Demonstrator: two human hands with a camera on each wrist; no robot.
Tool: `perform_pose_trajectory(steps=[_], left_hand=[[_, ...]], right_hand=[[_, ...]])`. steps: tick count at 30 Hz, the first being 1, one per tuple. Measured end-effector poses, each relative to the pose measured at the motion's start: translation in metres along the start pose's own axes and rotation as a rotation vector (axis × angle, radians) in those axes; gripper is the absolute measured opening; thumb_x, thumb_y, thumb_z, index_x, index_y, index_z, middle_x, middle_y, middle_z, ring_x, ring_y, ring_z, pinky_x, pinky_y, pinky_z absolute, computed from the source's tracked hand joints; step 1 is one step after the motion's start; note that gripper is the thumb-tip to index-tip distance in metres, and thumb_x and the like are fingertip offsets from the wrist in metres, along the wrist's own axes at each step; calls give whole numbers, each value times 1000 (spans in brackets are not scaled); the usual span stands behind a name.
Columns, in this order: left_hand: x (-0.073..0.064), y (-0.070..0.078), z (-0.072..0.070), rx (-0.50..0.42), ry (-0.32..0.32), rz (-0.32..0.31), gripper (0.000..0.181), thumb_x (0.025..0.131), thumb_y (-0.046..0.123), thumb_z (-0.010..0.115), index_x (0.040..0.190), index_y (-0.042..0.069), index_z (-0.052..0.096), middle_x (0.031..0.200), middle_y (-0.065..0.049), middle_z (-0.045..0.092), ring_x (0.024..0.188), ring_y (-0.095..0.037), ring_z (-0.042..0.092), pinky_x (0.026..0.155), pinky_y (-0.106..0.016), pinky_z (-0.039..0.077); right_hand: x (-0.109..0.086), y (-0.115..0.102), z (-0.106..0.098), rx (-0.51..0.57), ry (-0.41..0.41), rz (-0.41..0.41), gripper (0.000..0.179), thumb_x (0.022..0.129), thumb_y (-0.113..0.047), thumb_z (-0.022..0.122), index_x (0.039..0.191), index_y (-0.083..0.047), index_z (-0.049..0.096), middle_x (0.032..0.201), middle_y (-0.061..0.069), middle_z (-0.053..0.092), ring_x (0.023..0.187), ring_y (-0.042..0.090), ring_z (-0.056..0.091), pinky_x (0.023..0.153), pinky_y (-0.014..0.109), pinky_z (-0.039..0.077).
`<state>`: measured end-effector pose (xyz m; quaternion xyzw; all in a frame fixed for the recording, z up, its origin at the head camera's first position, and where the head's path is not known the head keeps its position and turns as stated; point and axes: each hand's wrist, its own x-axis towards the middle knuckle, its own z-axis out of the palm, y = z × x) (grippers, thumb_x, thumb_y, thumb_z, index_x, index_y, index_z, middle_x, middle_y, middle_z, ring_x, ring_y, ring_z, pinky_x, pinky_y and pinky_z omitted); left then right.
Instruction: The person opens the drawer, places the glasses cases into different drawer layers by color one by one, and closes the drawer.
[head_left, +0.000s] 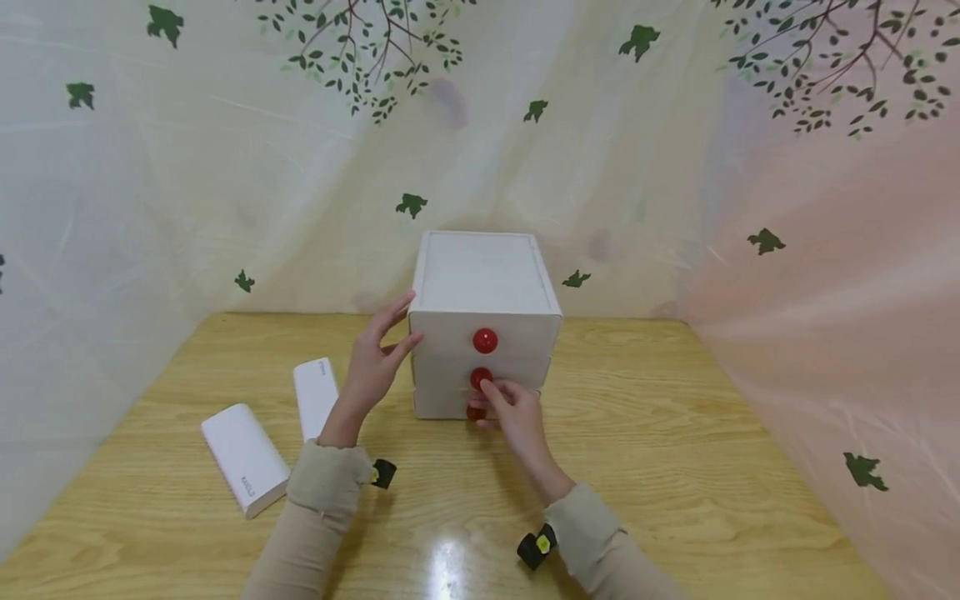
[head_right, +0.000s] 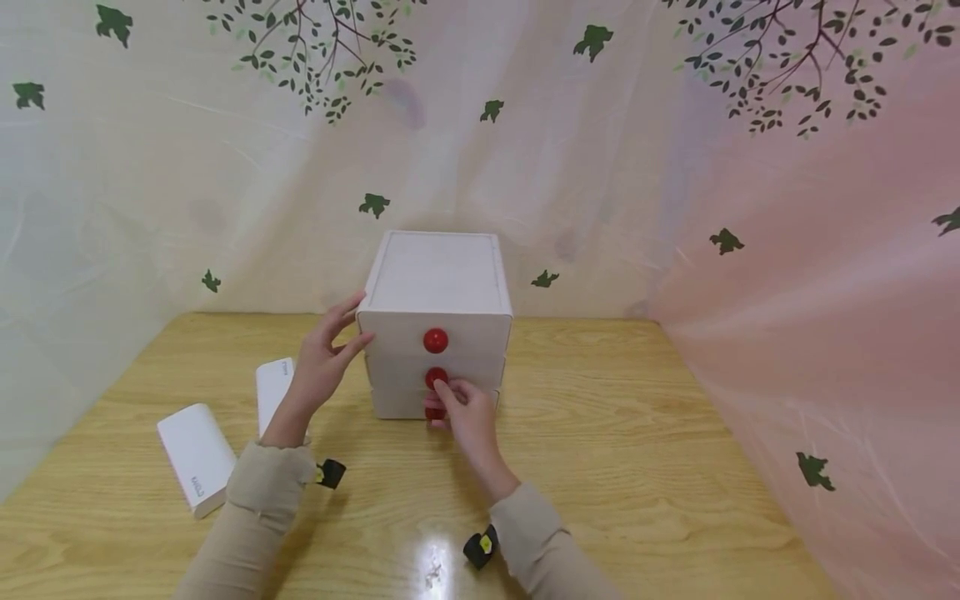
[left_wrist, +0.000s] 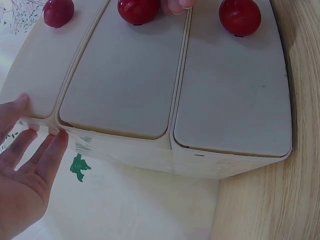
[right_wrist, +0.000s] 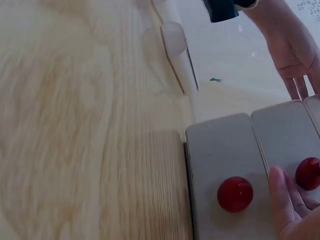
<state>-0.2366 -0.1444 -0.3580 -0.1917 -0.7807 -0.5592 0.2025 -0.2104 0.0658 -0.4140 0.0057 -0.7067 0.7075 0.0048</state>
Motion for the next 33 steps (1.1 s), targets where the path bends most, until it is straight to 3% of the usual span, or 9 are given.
perform_pose_trajectory(steps=[9, 16, 19, 23, 27, 30, 33], left_hand=[[0, 1, -1, 9, -3, 6, 55, 93, 8, 62, 145, 12, 45, 148, -12, 46, 134, -34, 47, 90, -55, 53], [1, -1, -1, 0, -2, 19, 56, 92, 6, 63, 144, 11, 45, 147, -13, 47, 133, -34, 48, 89, -54, 54], [1, -1, -1, 4, -1, 18, 56, 92, 6, 63, 145, 11, 45, 147, -13, 47, 133, -35, 48, 89, -54, 54], [1, -1, -2, 5, -3, 12, 56, 92, 6, 63, 145, 11, 45, 147, -14, 46, 132, -37, 48, 88, -54, 54], [1, 2, -2, -8, -7, -1, 56, 91, 5, 64, 144, 9, 45, 147, -15, 46, 131, -37, 49, 89, -55, 53], [2, 5, -3, -31, -13, -16, 55, 92, 2, 63, 144, 7, 46, 146, -16, 47, 131, -37, 49, 92, -54, 52], [2, 7, -5, -40, -15, -33, 54, 92, 1, 62, 143, 6, 46, 146, -16, 47, 131, -36, 50, 94, -43, 54]], right_hand=[[1, -3, -7, -305, -26, -157, 30, 98, -25, 57, 102, 2, 67, 94, 19, 73, 85, 26, 71, 71, 46, 60], [-7, -18, -21, -588, 122, -403, 20, 97, -18, 58, 100, -2, 69, 90, 11, 74, 81, 22, 71, 70, 30, 60], [-12, -28, -29, -599, 224, -526, 17, 96, -13, 59, 99, 0, 69, 87, 12, 74, 77, 23, 71, 64, 31, 60], [-12, -39, -40, -534, 386, -742, 13, 93, -5, 60, 99, 4, 67, 90, 15, 74, 81, 26, 70, 61, 28, 60], [-5, -47, -52, -463, 482, -961, 18, 88, 4, 61, 105, 7, 65, 104, 20, 68, 98, 31, 65, 79, 16, 56], [5, -53, -60, -491, 425, -1046, 35, 84, 3, 67, 117, 8, 61, 118, 24, 61, 113, 34, 58, 101, 19, 47], [16, -58, -66, -581, 305, -1047, 55, 81, -3, 74, 131, 5, 54, 134, 23, 52, 127, 35, 49, 113, 31, 39]])
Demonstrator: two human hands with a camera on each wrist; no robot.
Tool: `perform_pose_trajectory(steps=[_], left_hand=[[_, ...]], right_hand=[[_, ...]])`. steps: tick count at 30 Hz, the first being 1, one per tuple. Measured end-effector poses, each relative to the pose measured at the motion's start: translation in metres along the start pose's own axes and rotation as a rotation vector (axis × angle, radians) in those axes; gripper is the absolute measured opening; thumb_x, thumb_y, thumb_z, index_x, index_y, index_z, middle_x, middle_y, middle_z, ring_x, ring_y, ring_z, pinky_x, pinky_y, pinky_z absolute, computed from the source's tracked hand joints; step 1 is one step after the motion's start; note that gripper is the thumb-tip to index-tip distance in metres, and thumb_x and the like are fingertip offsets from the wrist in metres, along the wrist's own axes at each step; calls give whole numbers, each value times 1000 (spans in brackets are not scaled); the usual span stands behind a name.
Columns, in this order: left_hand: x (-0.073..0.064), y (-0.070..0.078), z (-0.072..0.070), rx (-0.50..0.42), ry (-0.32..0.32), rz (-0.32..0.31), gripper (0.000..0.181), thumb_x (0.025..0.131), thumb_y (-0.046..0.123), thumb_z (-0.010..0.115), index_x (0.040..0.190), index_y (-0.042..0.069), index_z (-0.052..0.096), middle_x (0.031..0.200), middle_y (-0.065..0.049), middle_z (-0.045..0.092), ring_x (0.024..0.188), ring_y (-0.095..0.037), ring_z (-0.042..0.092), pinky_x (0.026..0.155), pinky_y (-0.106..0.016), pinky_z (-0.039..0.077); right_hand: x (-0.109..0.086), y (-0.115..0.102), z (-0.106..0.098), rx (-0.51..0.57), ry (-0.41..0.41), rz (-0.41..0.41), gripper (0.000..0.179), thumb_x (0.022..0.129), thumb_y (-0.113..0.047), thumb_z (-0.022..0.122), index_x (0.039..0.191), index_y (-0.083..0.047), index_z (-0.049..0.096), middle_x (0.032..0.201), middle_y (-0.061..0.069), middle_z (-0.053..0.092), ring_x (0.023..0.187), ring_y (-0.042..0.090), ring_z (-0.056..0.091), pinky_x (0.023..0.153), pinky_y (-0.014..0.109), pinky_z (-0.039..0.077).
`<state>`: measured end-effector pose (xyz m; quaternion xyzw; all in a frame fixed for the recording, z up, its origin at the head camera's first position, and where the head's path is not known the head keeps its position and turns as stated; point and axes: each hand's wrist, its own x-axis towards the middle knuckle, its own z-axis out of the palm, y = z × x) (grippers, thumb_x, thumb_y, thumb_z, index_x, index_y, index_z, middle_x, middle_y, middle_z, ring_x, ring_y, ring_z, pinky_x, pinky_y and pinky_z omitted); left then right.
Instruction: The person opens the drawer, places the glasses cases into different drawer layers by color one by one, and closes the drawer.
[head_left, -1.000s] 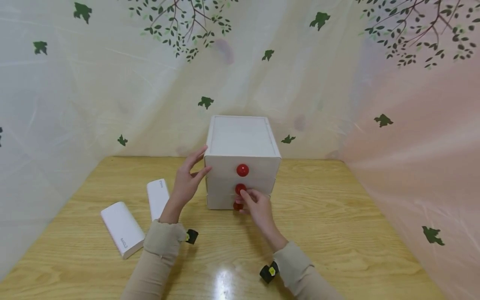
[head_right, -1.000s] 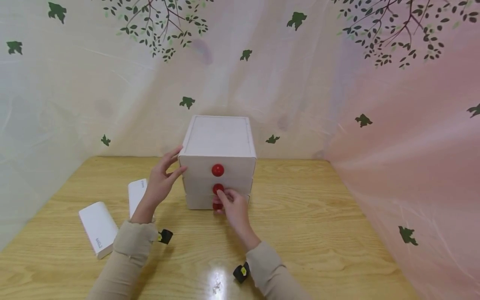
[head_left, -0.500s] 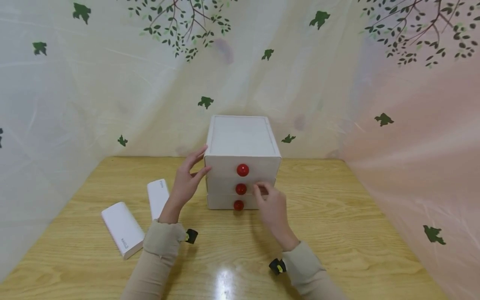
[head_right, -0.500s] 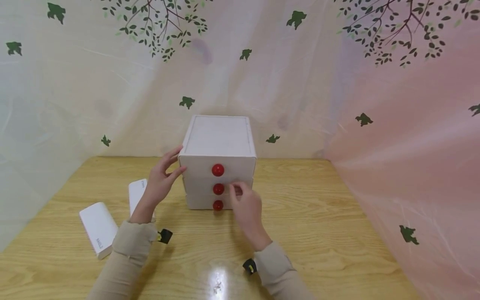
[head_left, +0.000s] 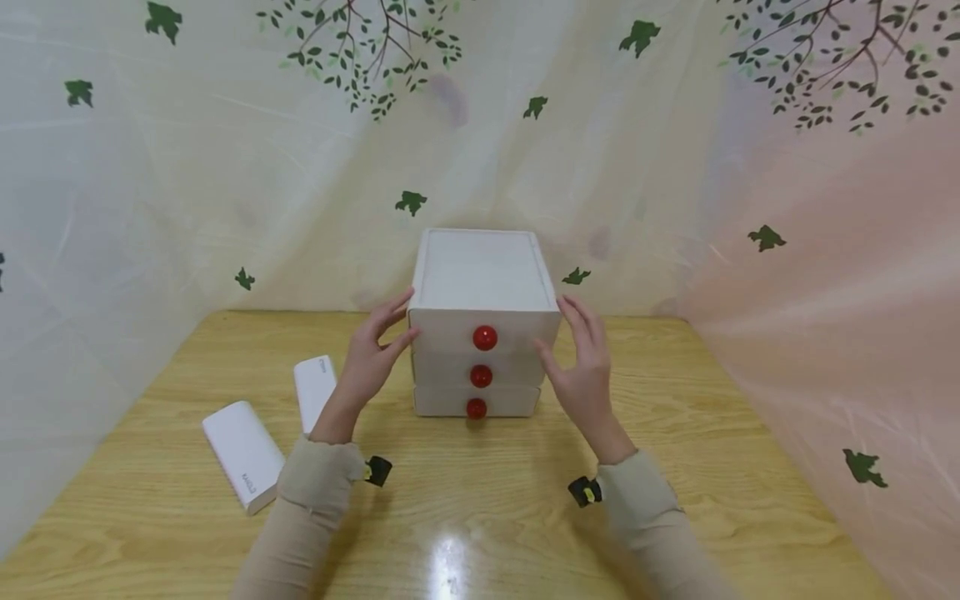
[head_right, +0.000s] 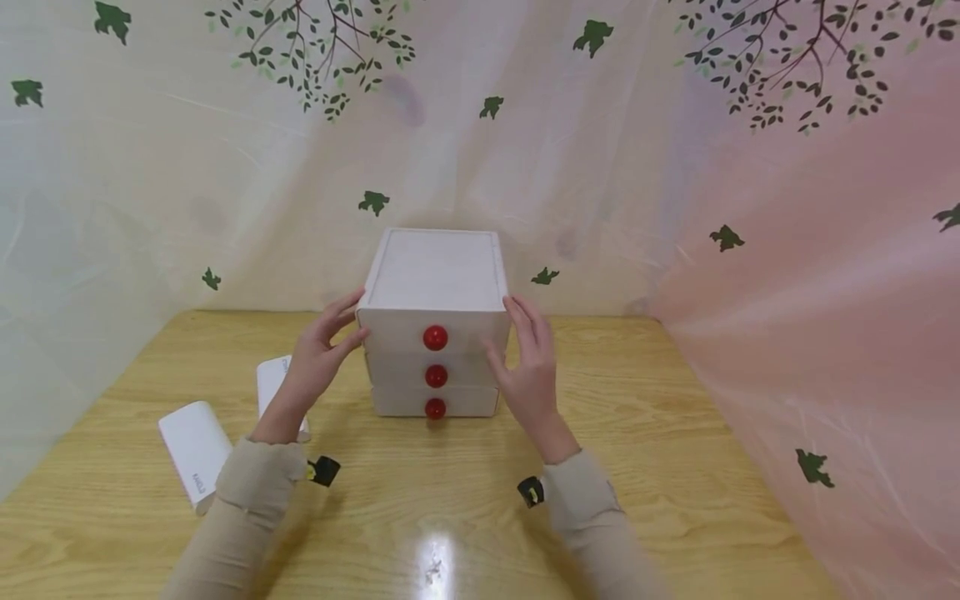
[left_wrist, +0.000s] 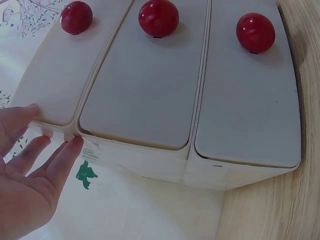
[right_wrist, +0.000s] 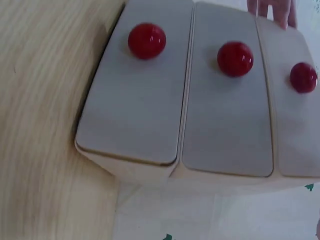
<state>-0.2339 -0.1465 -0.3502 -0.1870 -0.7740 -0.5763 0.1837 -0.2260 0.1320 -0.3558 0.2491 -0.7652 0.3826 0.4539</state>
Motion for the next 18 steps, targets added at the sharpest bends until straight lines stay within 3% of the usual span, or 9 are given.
perform_pose_trajectory(steps=[4, 6, 12, 18], left_hand=[[0, 2, -1, -2, 10, 1, 50, 93, 1, 61, 141, 4, 48, 144, -17, 50, 128, -36, 53, 87, -19, 53], [-1, 3, -3, -20, 12, -12, 48, 94, 2, 60, 140, 4, 49, 144, -17, 50, 128, -36, 53, 84, -13, 51], [-6, 9, -7, -87, 13, -56, 43, 95, 5, 58, 138, 3, 52, 143, -15, 51, 126, -31, 54, 83, -13, 52], [-13, 11, -13, -118, 11, -36, 41, 97, 9, 57, 137, 3, 53, 141, -15, 54, 117, -9, 60, 86, -14, 53]], right_hand=[[8, 9, 2, -12, -141, 34, 67, 81, -8, 76, 140, 3, 46, 145, 21, 45, 136, 34, 41, 114, 45, 37], [10, 12, 4, -5, -180, 82, 67, 83, -10, 75, 141, 2, 45, 147, 19, 44, 139, 33, 40, 114, 47, 36], [18, 17, 8, 38, -244, 203, 60, 89, -16, 70, 143, -4, 46, 150, 13, 44, 142, 29, 38, 116, 46, 34], [20, 21, 11, 82, -245, 240, 57, 90, -16, 69, 142, -7, 48, 150, 11, 45, 142, 27, 39, 115, 46, 35]])
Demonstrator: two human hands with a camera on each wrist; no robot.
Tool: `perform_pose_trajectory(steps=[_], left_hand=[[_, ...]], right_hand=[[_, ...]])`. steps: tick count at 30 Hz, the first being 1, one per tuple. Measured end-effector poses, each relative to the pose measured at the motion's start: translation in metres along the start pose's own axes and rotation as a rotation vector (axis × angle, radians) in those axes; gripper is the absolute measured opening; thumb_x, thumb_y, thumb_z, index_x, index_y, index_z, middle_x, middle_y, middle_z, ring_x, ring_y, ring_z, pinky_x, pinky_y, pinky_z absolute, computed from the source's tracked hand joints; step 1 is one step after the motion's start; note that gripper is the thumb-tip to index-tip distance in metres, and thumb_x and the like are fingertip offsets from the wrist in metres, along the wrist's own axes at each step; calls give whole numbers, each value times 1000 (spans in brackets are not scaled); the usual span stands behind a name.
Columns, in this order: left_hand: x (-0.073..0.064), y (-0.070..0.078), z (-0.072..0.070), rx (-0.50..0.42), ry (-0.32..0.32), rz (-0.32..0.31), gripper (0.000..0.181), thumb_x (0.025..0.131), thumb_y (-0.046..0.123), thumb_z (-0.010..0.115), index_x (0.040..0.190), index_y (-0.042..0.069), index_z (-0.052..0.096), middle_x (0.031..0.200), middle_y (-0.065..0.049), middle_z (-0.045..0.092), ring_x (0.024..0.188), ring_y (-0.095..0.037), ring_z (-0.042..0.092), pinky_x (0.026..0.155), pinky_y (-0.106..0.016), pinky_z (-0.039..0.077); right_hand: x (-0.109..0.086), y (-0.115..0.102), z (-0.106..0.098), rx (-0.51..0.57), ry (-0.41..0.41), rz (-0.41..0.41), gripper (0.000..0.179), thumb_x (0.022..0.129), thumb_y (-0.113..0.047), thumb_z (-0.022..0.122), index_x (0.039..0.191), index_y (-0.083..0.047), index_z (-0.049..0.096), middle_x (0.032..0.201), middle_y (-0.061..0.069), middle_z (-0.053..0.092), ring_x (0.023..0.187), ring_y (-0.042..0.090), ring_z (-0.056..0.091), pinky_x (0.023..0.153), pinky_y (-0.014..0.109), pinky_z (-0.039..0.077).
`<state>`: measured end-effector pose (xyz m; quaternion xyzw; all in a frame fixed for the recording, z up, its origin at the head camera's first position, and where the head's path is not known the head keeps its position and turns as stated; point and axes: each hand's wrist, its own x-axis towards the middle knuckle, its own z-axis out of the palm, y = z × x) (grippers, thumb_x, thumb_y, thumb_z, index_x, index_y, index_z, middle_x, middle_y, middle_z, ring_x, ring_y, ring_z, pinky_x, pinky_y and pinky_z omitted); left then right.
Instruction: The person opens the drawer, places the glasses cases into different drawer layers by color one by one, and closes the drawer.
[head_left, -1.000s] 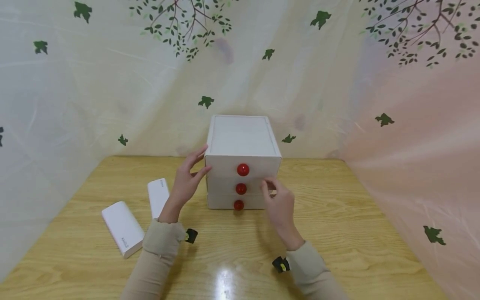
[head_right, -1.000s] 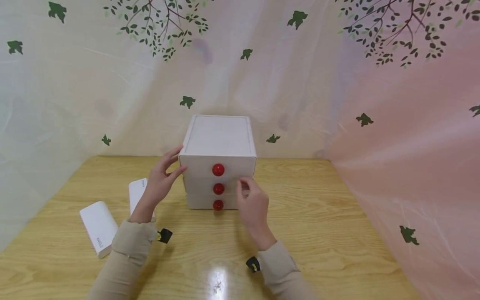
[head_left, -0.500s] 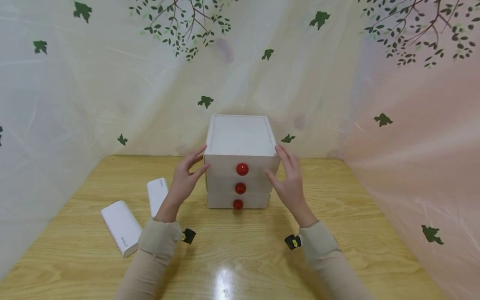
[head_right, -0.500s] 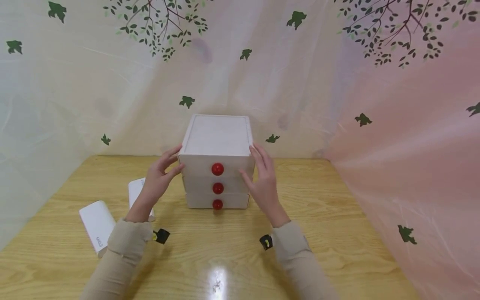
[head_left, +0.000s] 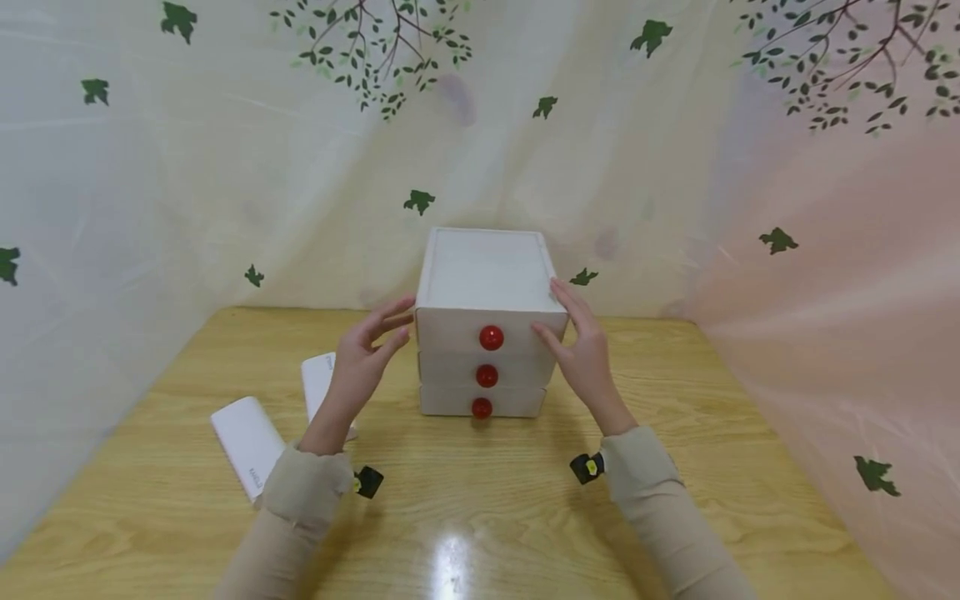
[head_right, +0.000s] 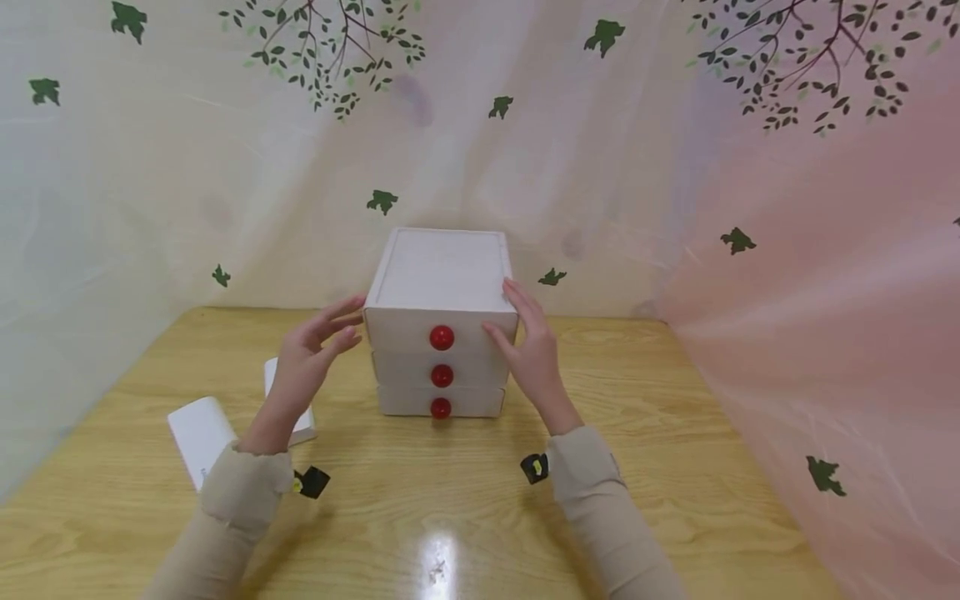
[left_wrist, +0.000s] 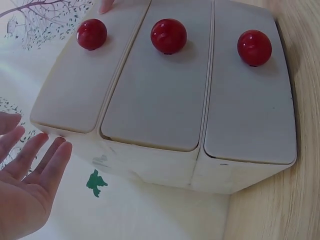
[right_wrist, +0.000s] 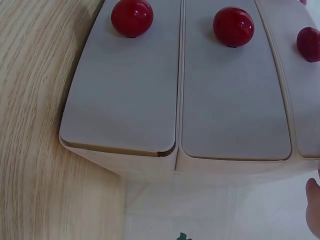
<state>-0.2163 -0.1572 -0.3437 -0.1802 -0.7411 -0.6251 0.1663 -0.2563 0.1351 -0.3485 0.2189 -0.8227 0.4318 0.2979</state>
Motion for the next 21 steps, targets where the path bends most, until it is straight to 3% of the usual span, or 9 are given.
perform_pose_trajectory(steps=[3, 15, 21], left_hand=[[-5, 1, 0, -16, 17, 11, 39, 97, 6, 57, 136, 2, 54, 139, -16, 56, 112, -2, 61, 85, -15, 53], [-28, -3, 14, -66, 118, 9, 33, 95, 0, 57, 127, -7, 57, 125, -26, 61, 99, -3, 66, 80, -17, 56], [-39, -8, 21, -82, 89, -89, 25, 95, 2, 57, 118, -8, 61, 114, -29, 64, 92, -1, 66, 77, -18, 57]], right_hand=[[0, 2, 1, 34, 5, -6, 57, 90, -15, 69, 142, -7, 48, 150, 11, 46, 141, 27, 40, 113, 46, 38], [-2, 9, 4, 55, 38, -25, 59, 87, -12, 72, 141, -6, 48, 149, 10, 47, 139, 28, 43, 108, 45, 42], [-2, 8, 6, 89, 43, -30, 58, 88, -12, 71, 141, -7, 48, 149, 10, 46, 138, 29, 43, 105, 49, 45]])
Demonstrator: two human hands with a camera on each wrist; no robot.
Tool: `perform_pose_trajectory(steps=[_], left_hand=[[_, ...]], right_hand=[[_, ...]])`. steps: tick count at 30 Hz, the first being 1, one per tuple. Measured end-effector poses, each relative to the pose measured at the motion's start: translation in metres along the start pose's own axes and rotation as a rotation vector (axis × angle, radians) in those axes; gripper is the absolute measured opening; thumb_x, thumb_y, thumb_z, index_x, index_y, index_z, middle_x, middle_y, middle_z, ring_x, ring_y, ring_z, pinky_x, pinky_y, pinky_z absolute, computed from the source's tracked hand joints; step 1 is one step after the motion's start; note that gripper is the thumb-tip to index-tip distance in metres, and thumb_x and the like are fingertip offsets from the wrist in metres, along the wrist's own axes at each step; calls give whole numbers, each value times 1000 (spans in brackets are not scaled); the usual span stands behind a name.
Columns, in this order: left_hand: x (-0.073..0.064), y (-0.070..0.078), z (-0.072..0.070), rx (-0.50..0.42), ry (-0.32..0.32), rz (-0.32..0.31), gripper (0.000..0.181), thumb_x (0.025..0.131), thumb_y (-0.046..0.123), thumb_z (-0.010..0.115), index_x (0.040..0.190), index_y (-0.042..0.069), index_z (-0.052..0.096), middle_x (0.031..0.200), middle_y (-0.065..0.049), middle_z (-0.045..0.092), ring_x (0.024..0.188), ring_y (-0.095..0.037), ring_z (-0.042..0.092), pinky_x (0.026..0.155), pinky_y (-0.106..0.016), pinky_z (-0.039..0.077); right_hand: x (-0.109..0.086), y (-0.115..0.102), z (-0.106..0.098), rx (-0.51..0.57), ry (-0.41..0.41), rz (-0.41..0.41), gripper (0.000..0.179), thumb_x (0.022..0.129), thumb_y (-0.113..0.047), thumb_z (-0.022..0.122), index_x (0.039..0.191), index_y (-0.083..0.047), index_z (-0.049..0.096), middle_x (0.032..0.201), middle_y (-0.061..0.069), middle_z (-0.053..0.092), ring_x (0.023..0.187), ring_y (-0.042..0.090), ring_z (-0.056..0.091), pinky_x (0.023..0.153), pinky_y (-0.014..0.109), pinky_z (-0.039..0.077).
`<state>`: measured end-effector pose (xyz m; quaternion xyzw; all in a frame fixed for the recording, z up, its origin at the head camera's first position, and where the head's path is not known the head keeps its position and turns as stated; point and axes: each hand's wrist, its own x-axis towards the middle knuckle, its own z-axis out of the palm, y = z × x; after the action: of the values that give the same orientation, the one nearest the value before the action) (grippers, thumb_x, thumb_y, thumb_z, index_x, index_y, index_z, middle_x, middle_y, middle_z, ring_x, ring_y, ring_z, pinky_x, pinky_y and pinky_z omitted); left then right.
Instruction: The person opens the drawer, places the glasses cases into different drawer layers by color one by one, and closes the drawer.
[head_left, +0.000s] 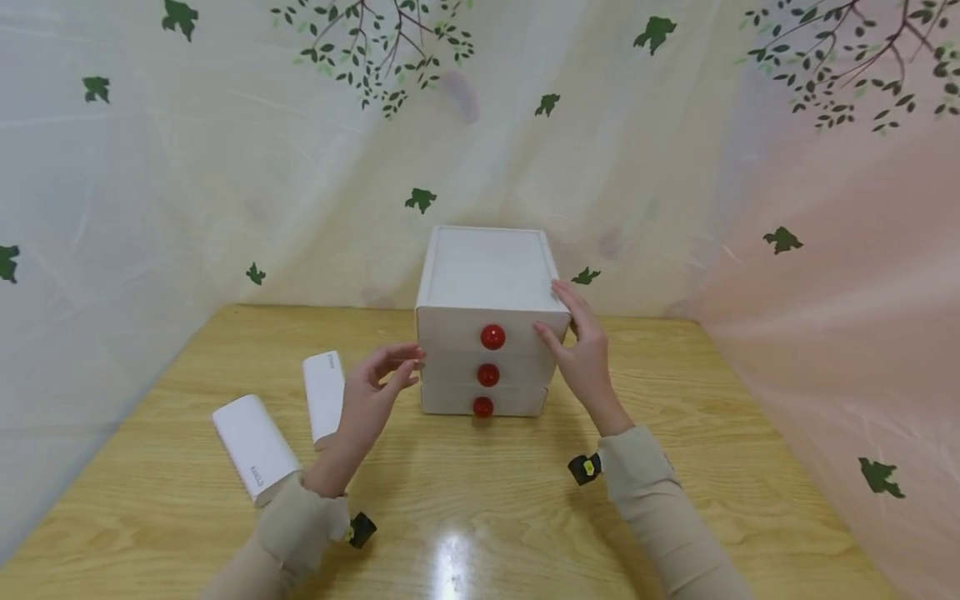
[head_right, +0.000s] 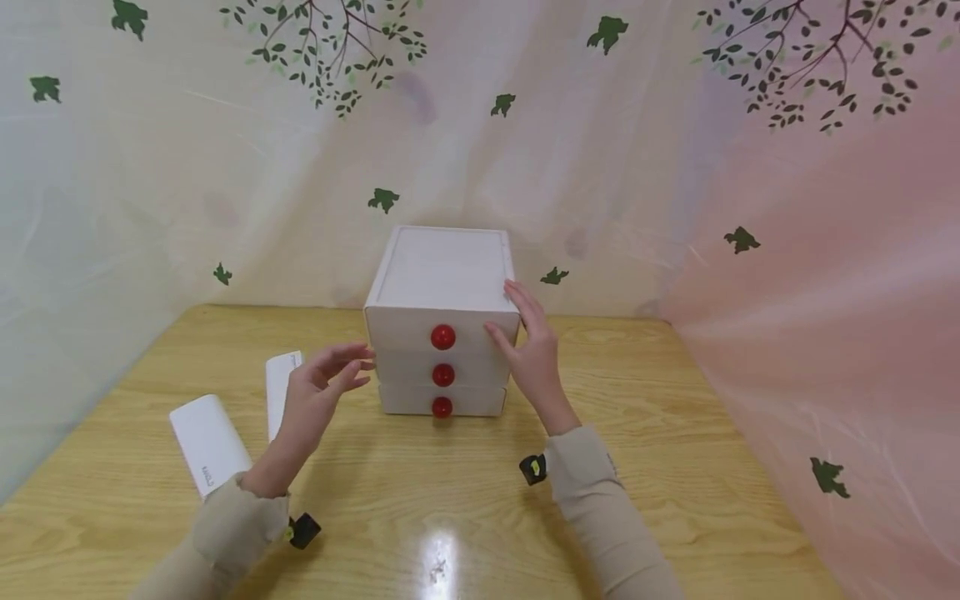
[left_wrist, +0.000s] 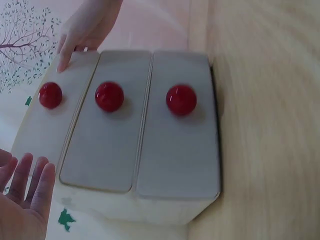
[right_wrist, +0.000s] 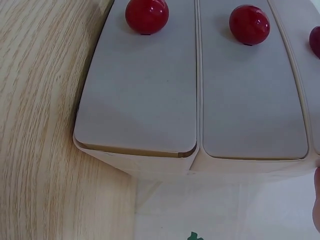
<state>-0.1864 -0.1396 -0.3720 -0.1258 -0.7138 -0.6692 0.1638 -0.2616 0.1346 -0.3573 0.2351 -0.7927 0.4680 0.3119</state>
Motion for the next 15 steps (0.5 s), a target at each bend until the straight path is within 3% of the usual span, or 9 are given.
perform_pose_trajectory(steps=[10, 15], left_hand=[[-13, -11, 19, -86, -167, -279, 29, 97, 13, 59, 120, -5, 59, 114, -23, 65, 92, -8, 67, 81, -29, 59], [-16, -19, 28, -208, -214, -437, 32, 97, 11, 57, 123, -8, 54, 110, -15, 66, 93, -15, 66, 84, -33, 59]], right_hand=[[-2, 0, 1, 15, 17, -3, 57, 88, -13, 71, 141, -8, 48, 149, 9, 46, 136, 29, 46, 103, 46, 47], [-2, 1, 2, 17, 18, -9, 56, 89, -13, 70, 140, -7, 50, 148, 9, 47, 136, 29, 46, 103, 46, 47]])
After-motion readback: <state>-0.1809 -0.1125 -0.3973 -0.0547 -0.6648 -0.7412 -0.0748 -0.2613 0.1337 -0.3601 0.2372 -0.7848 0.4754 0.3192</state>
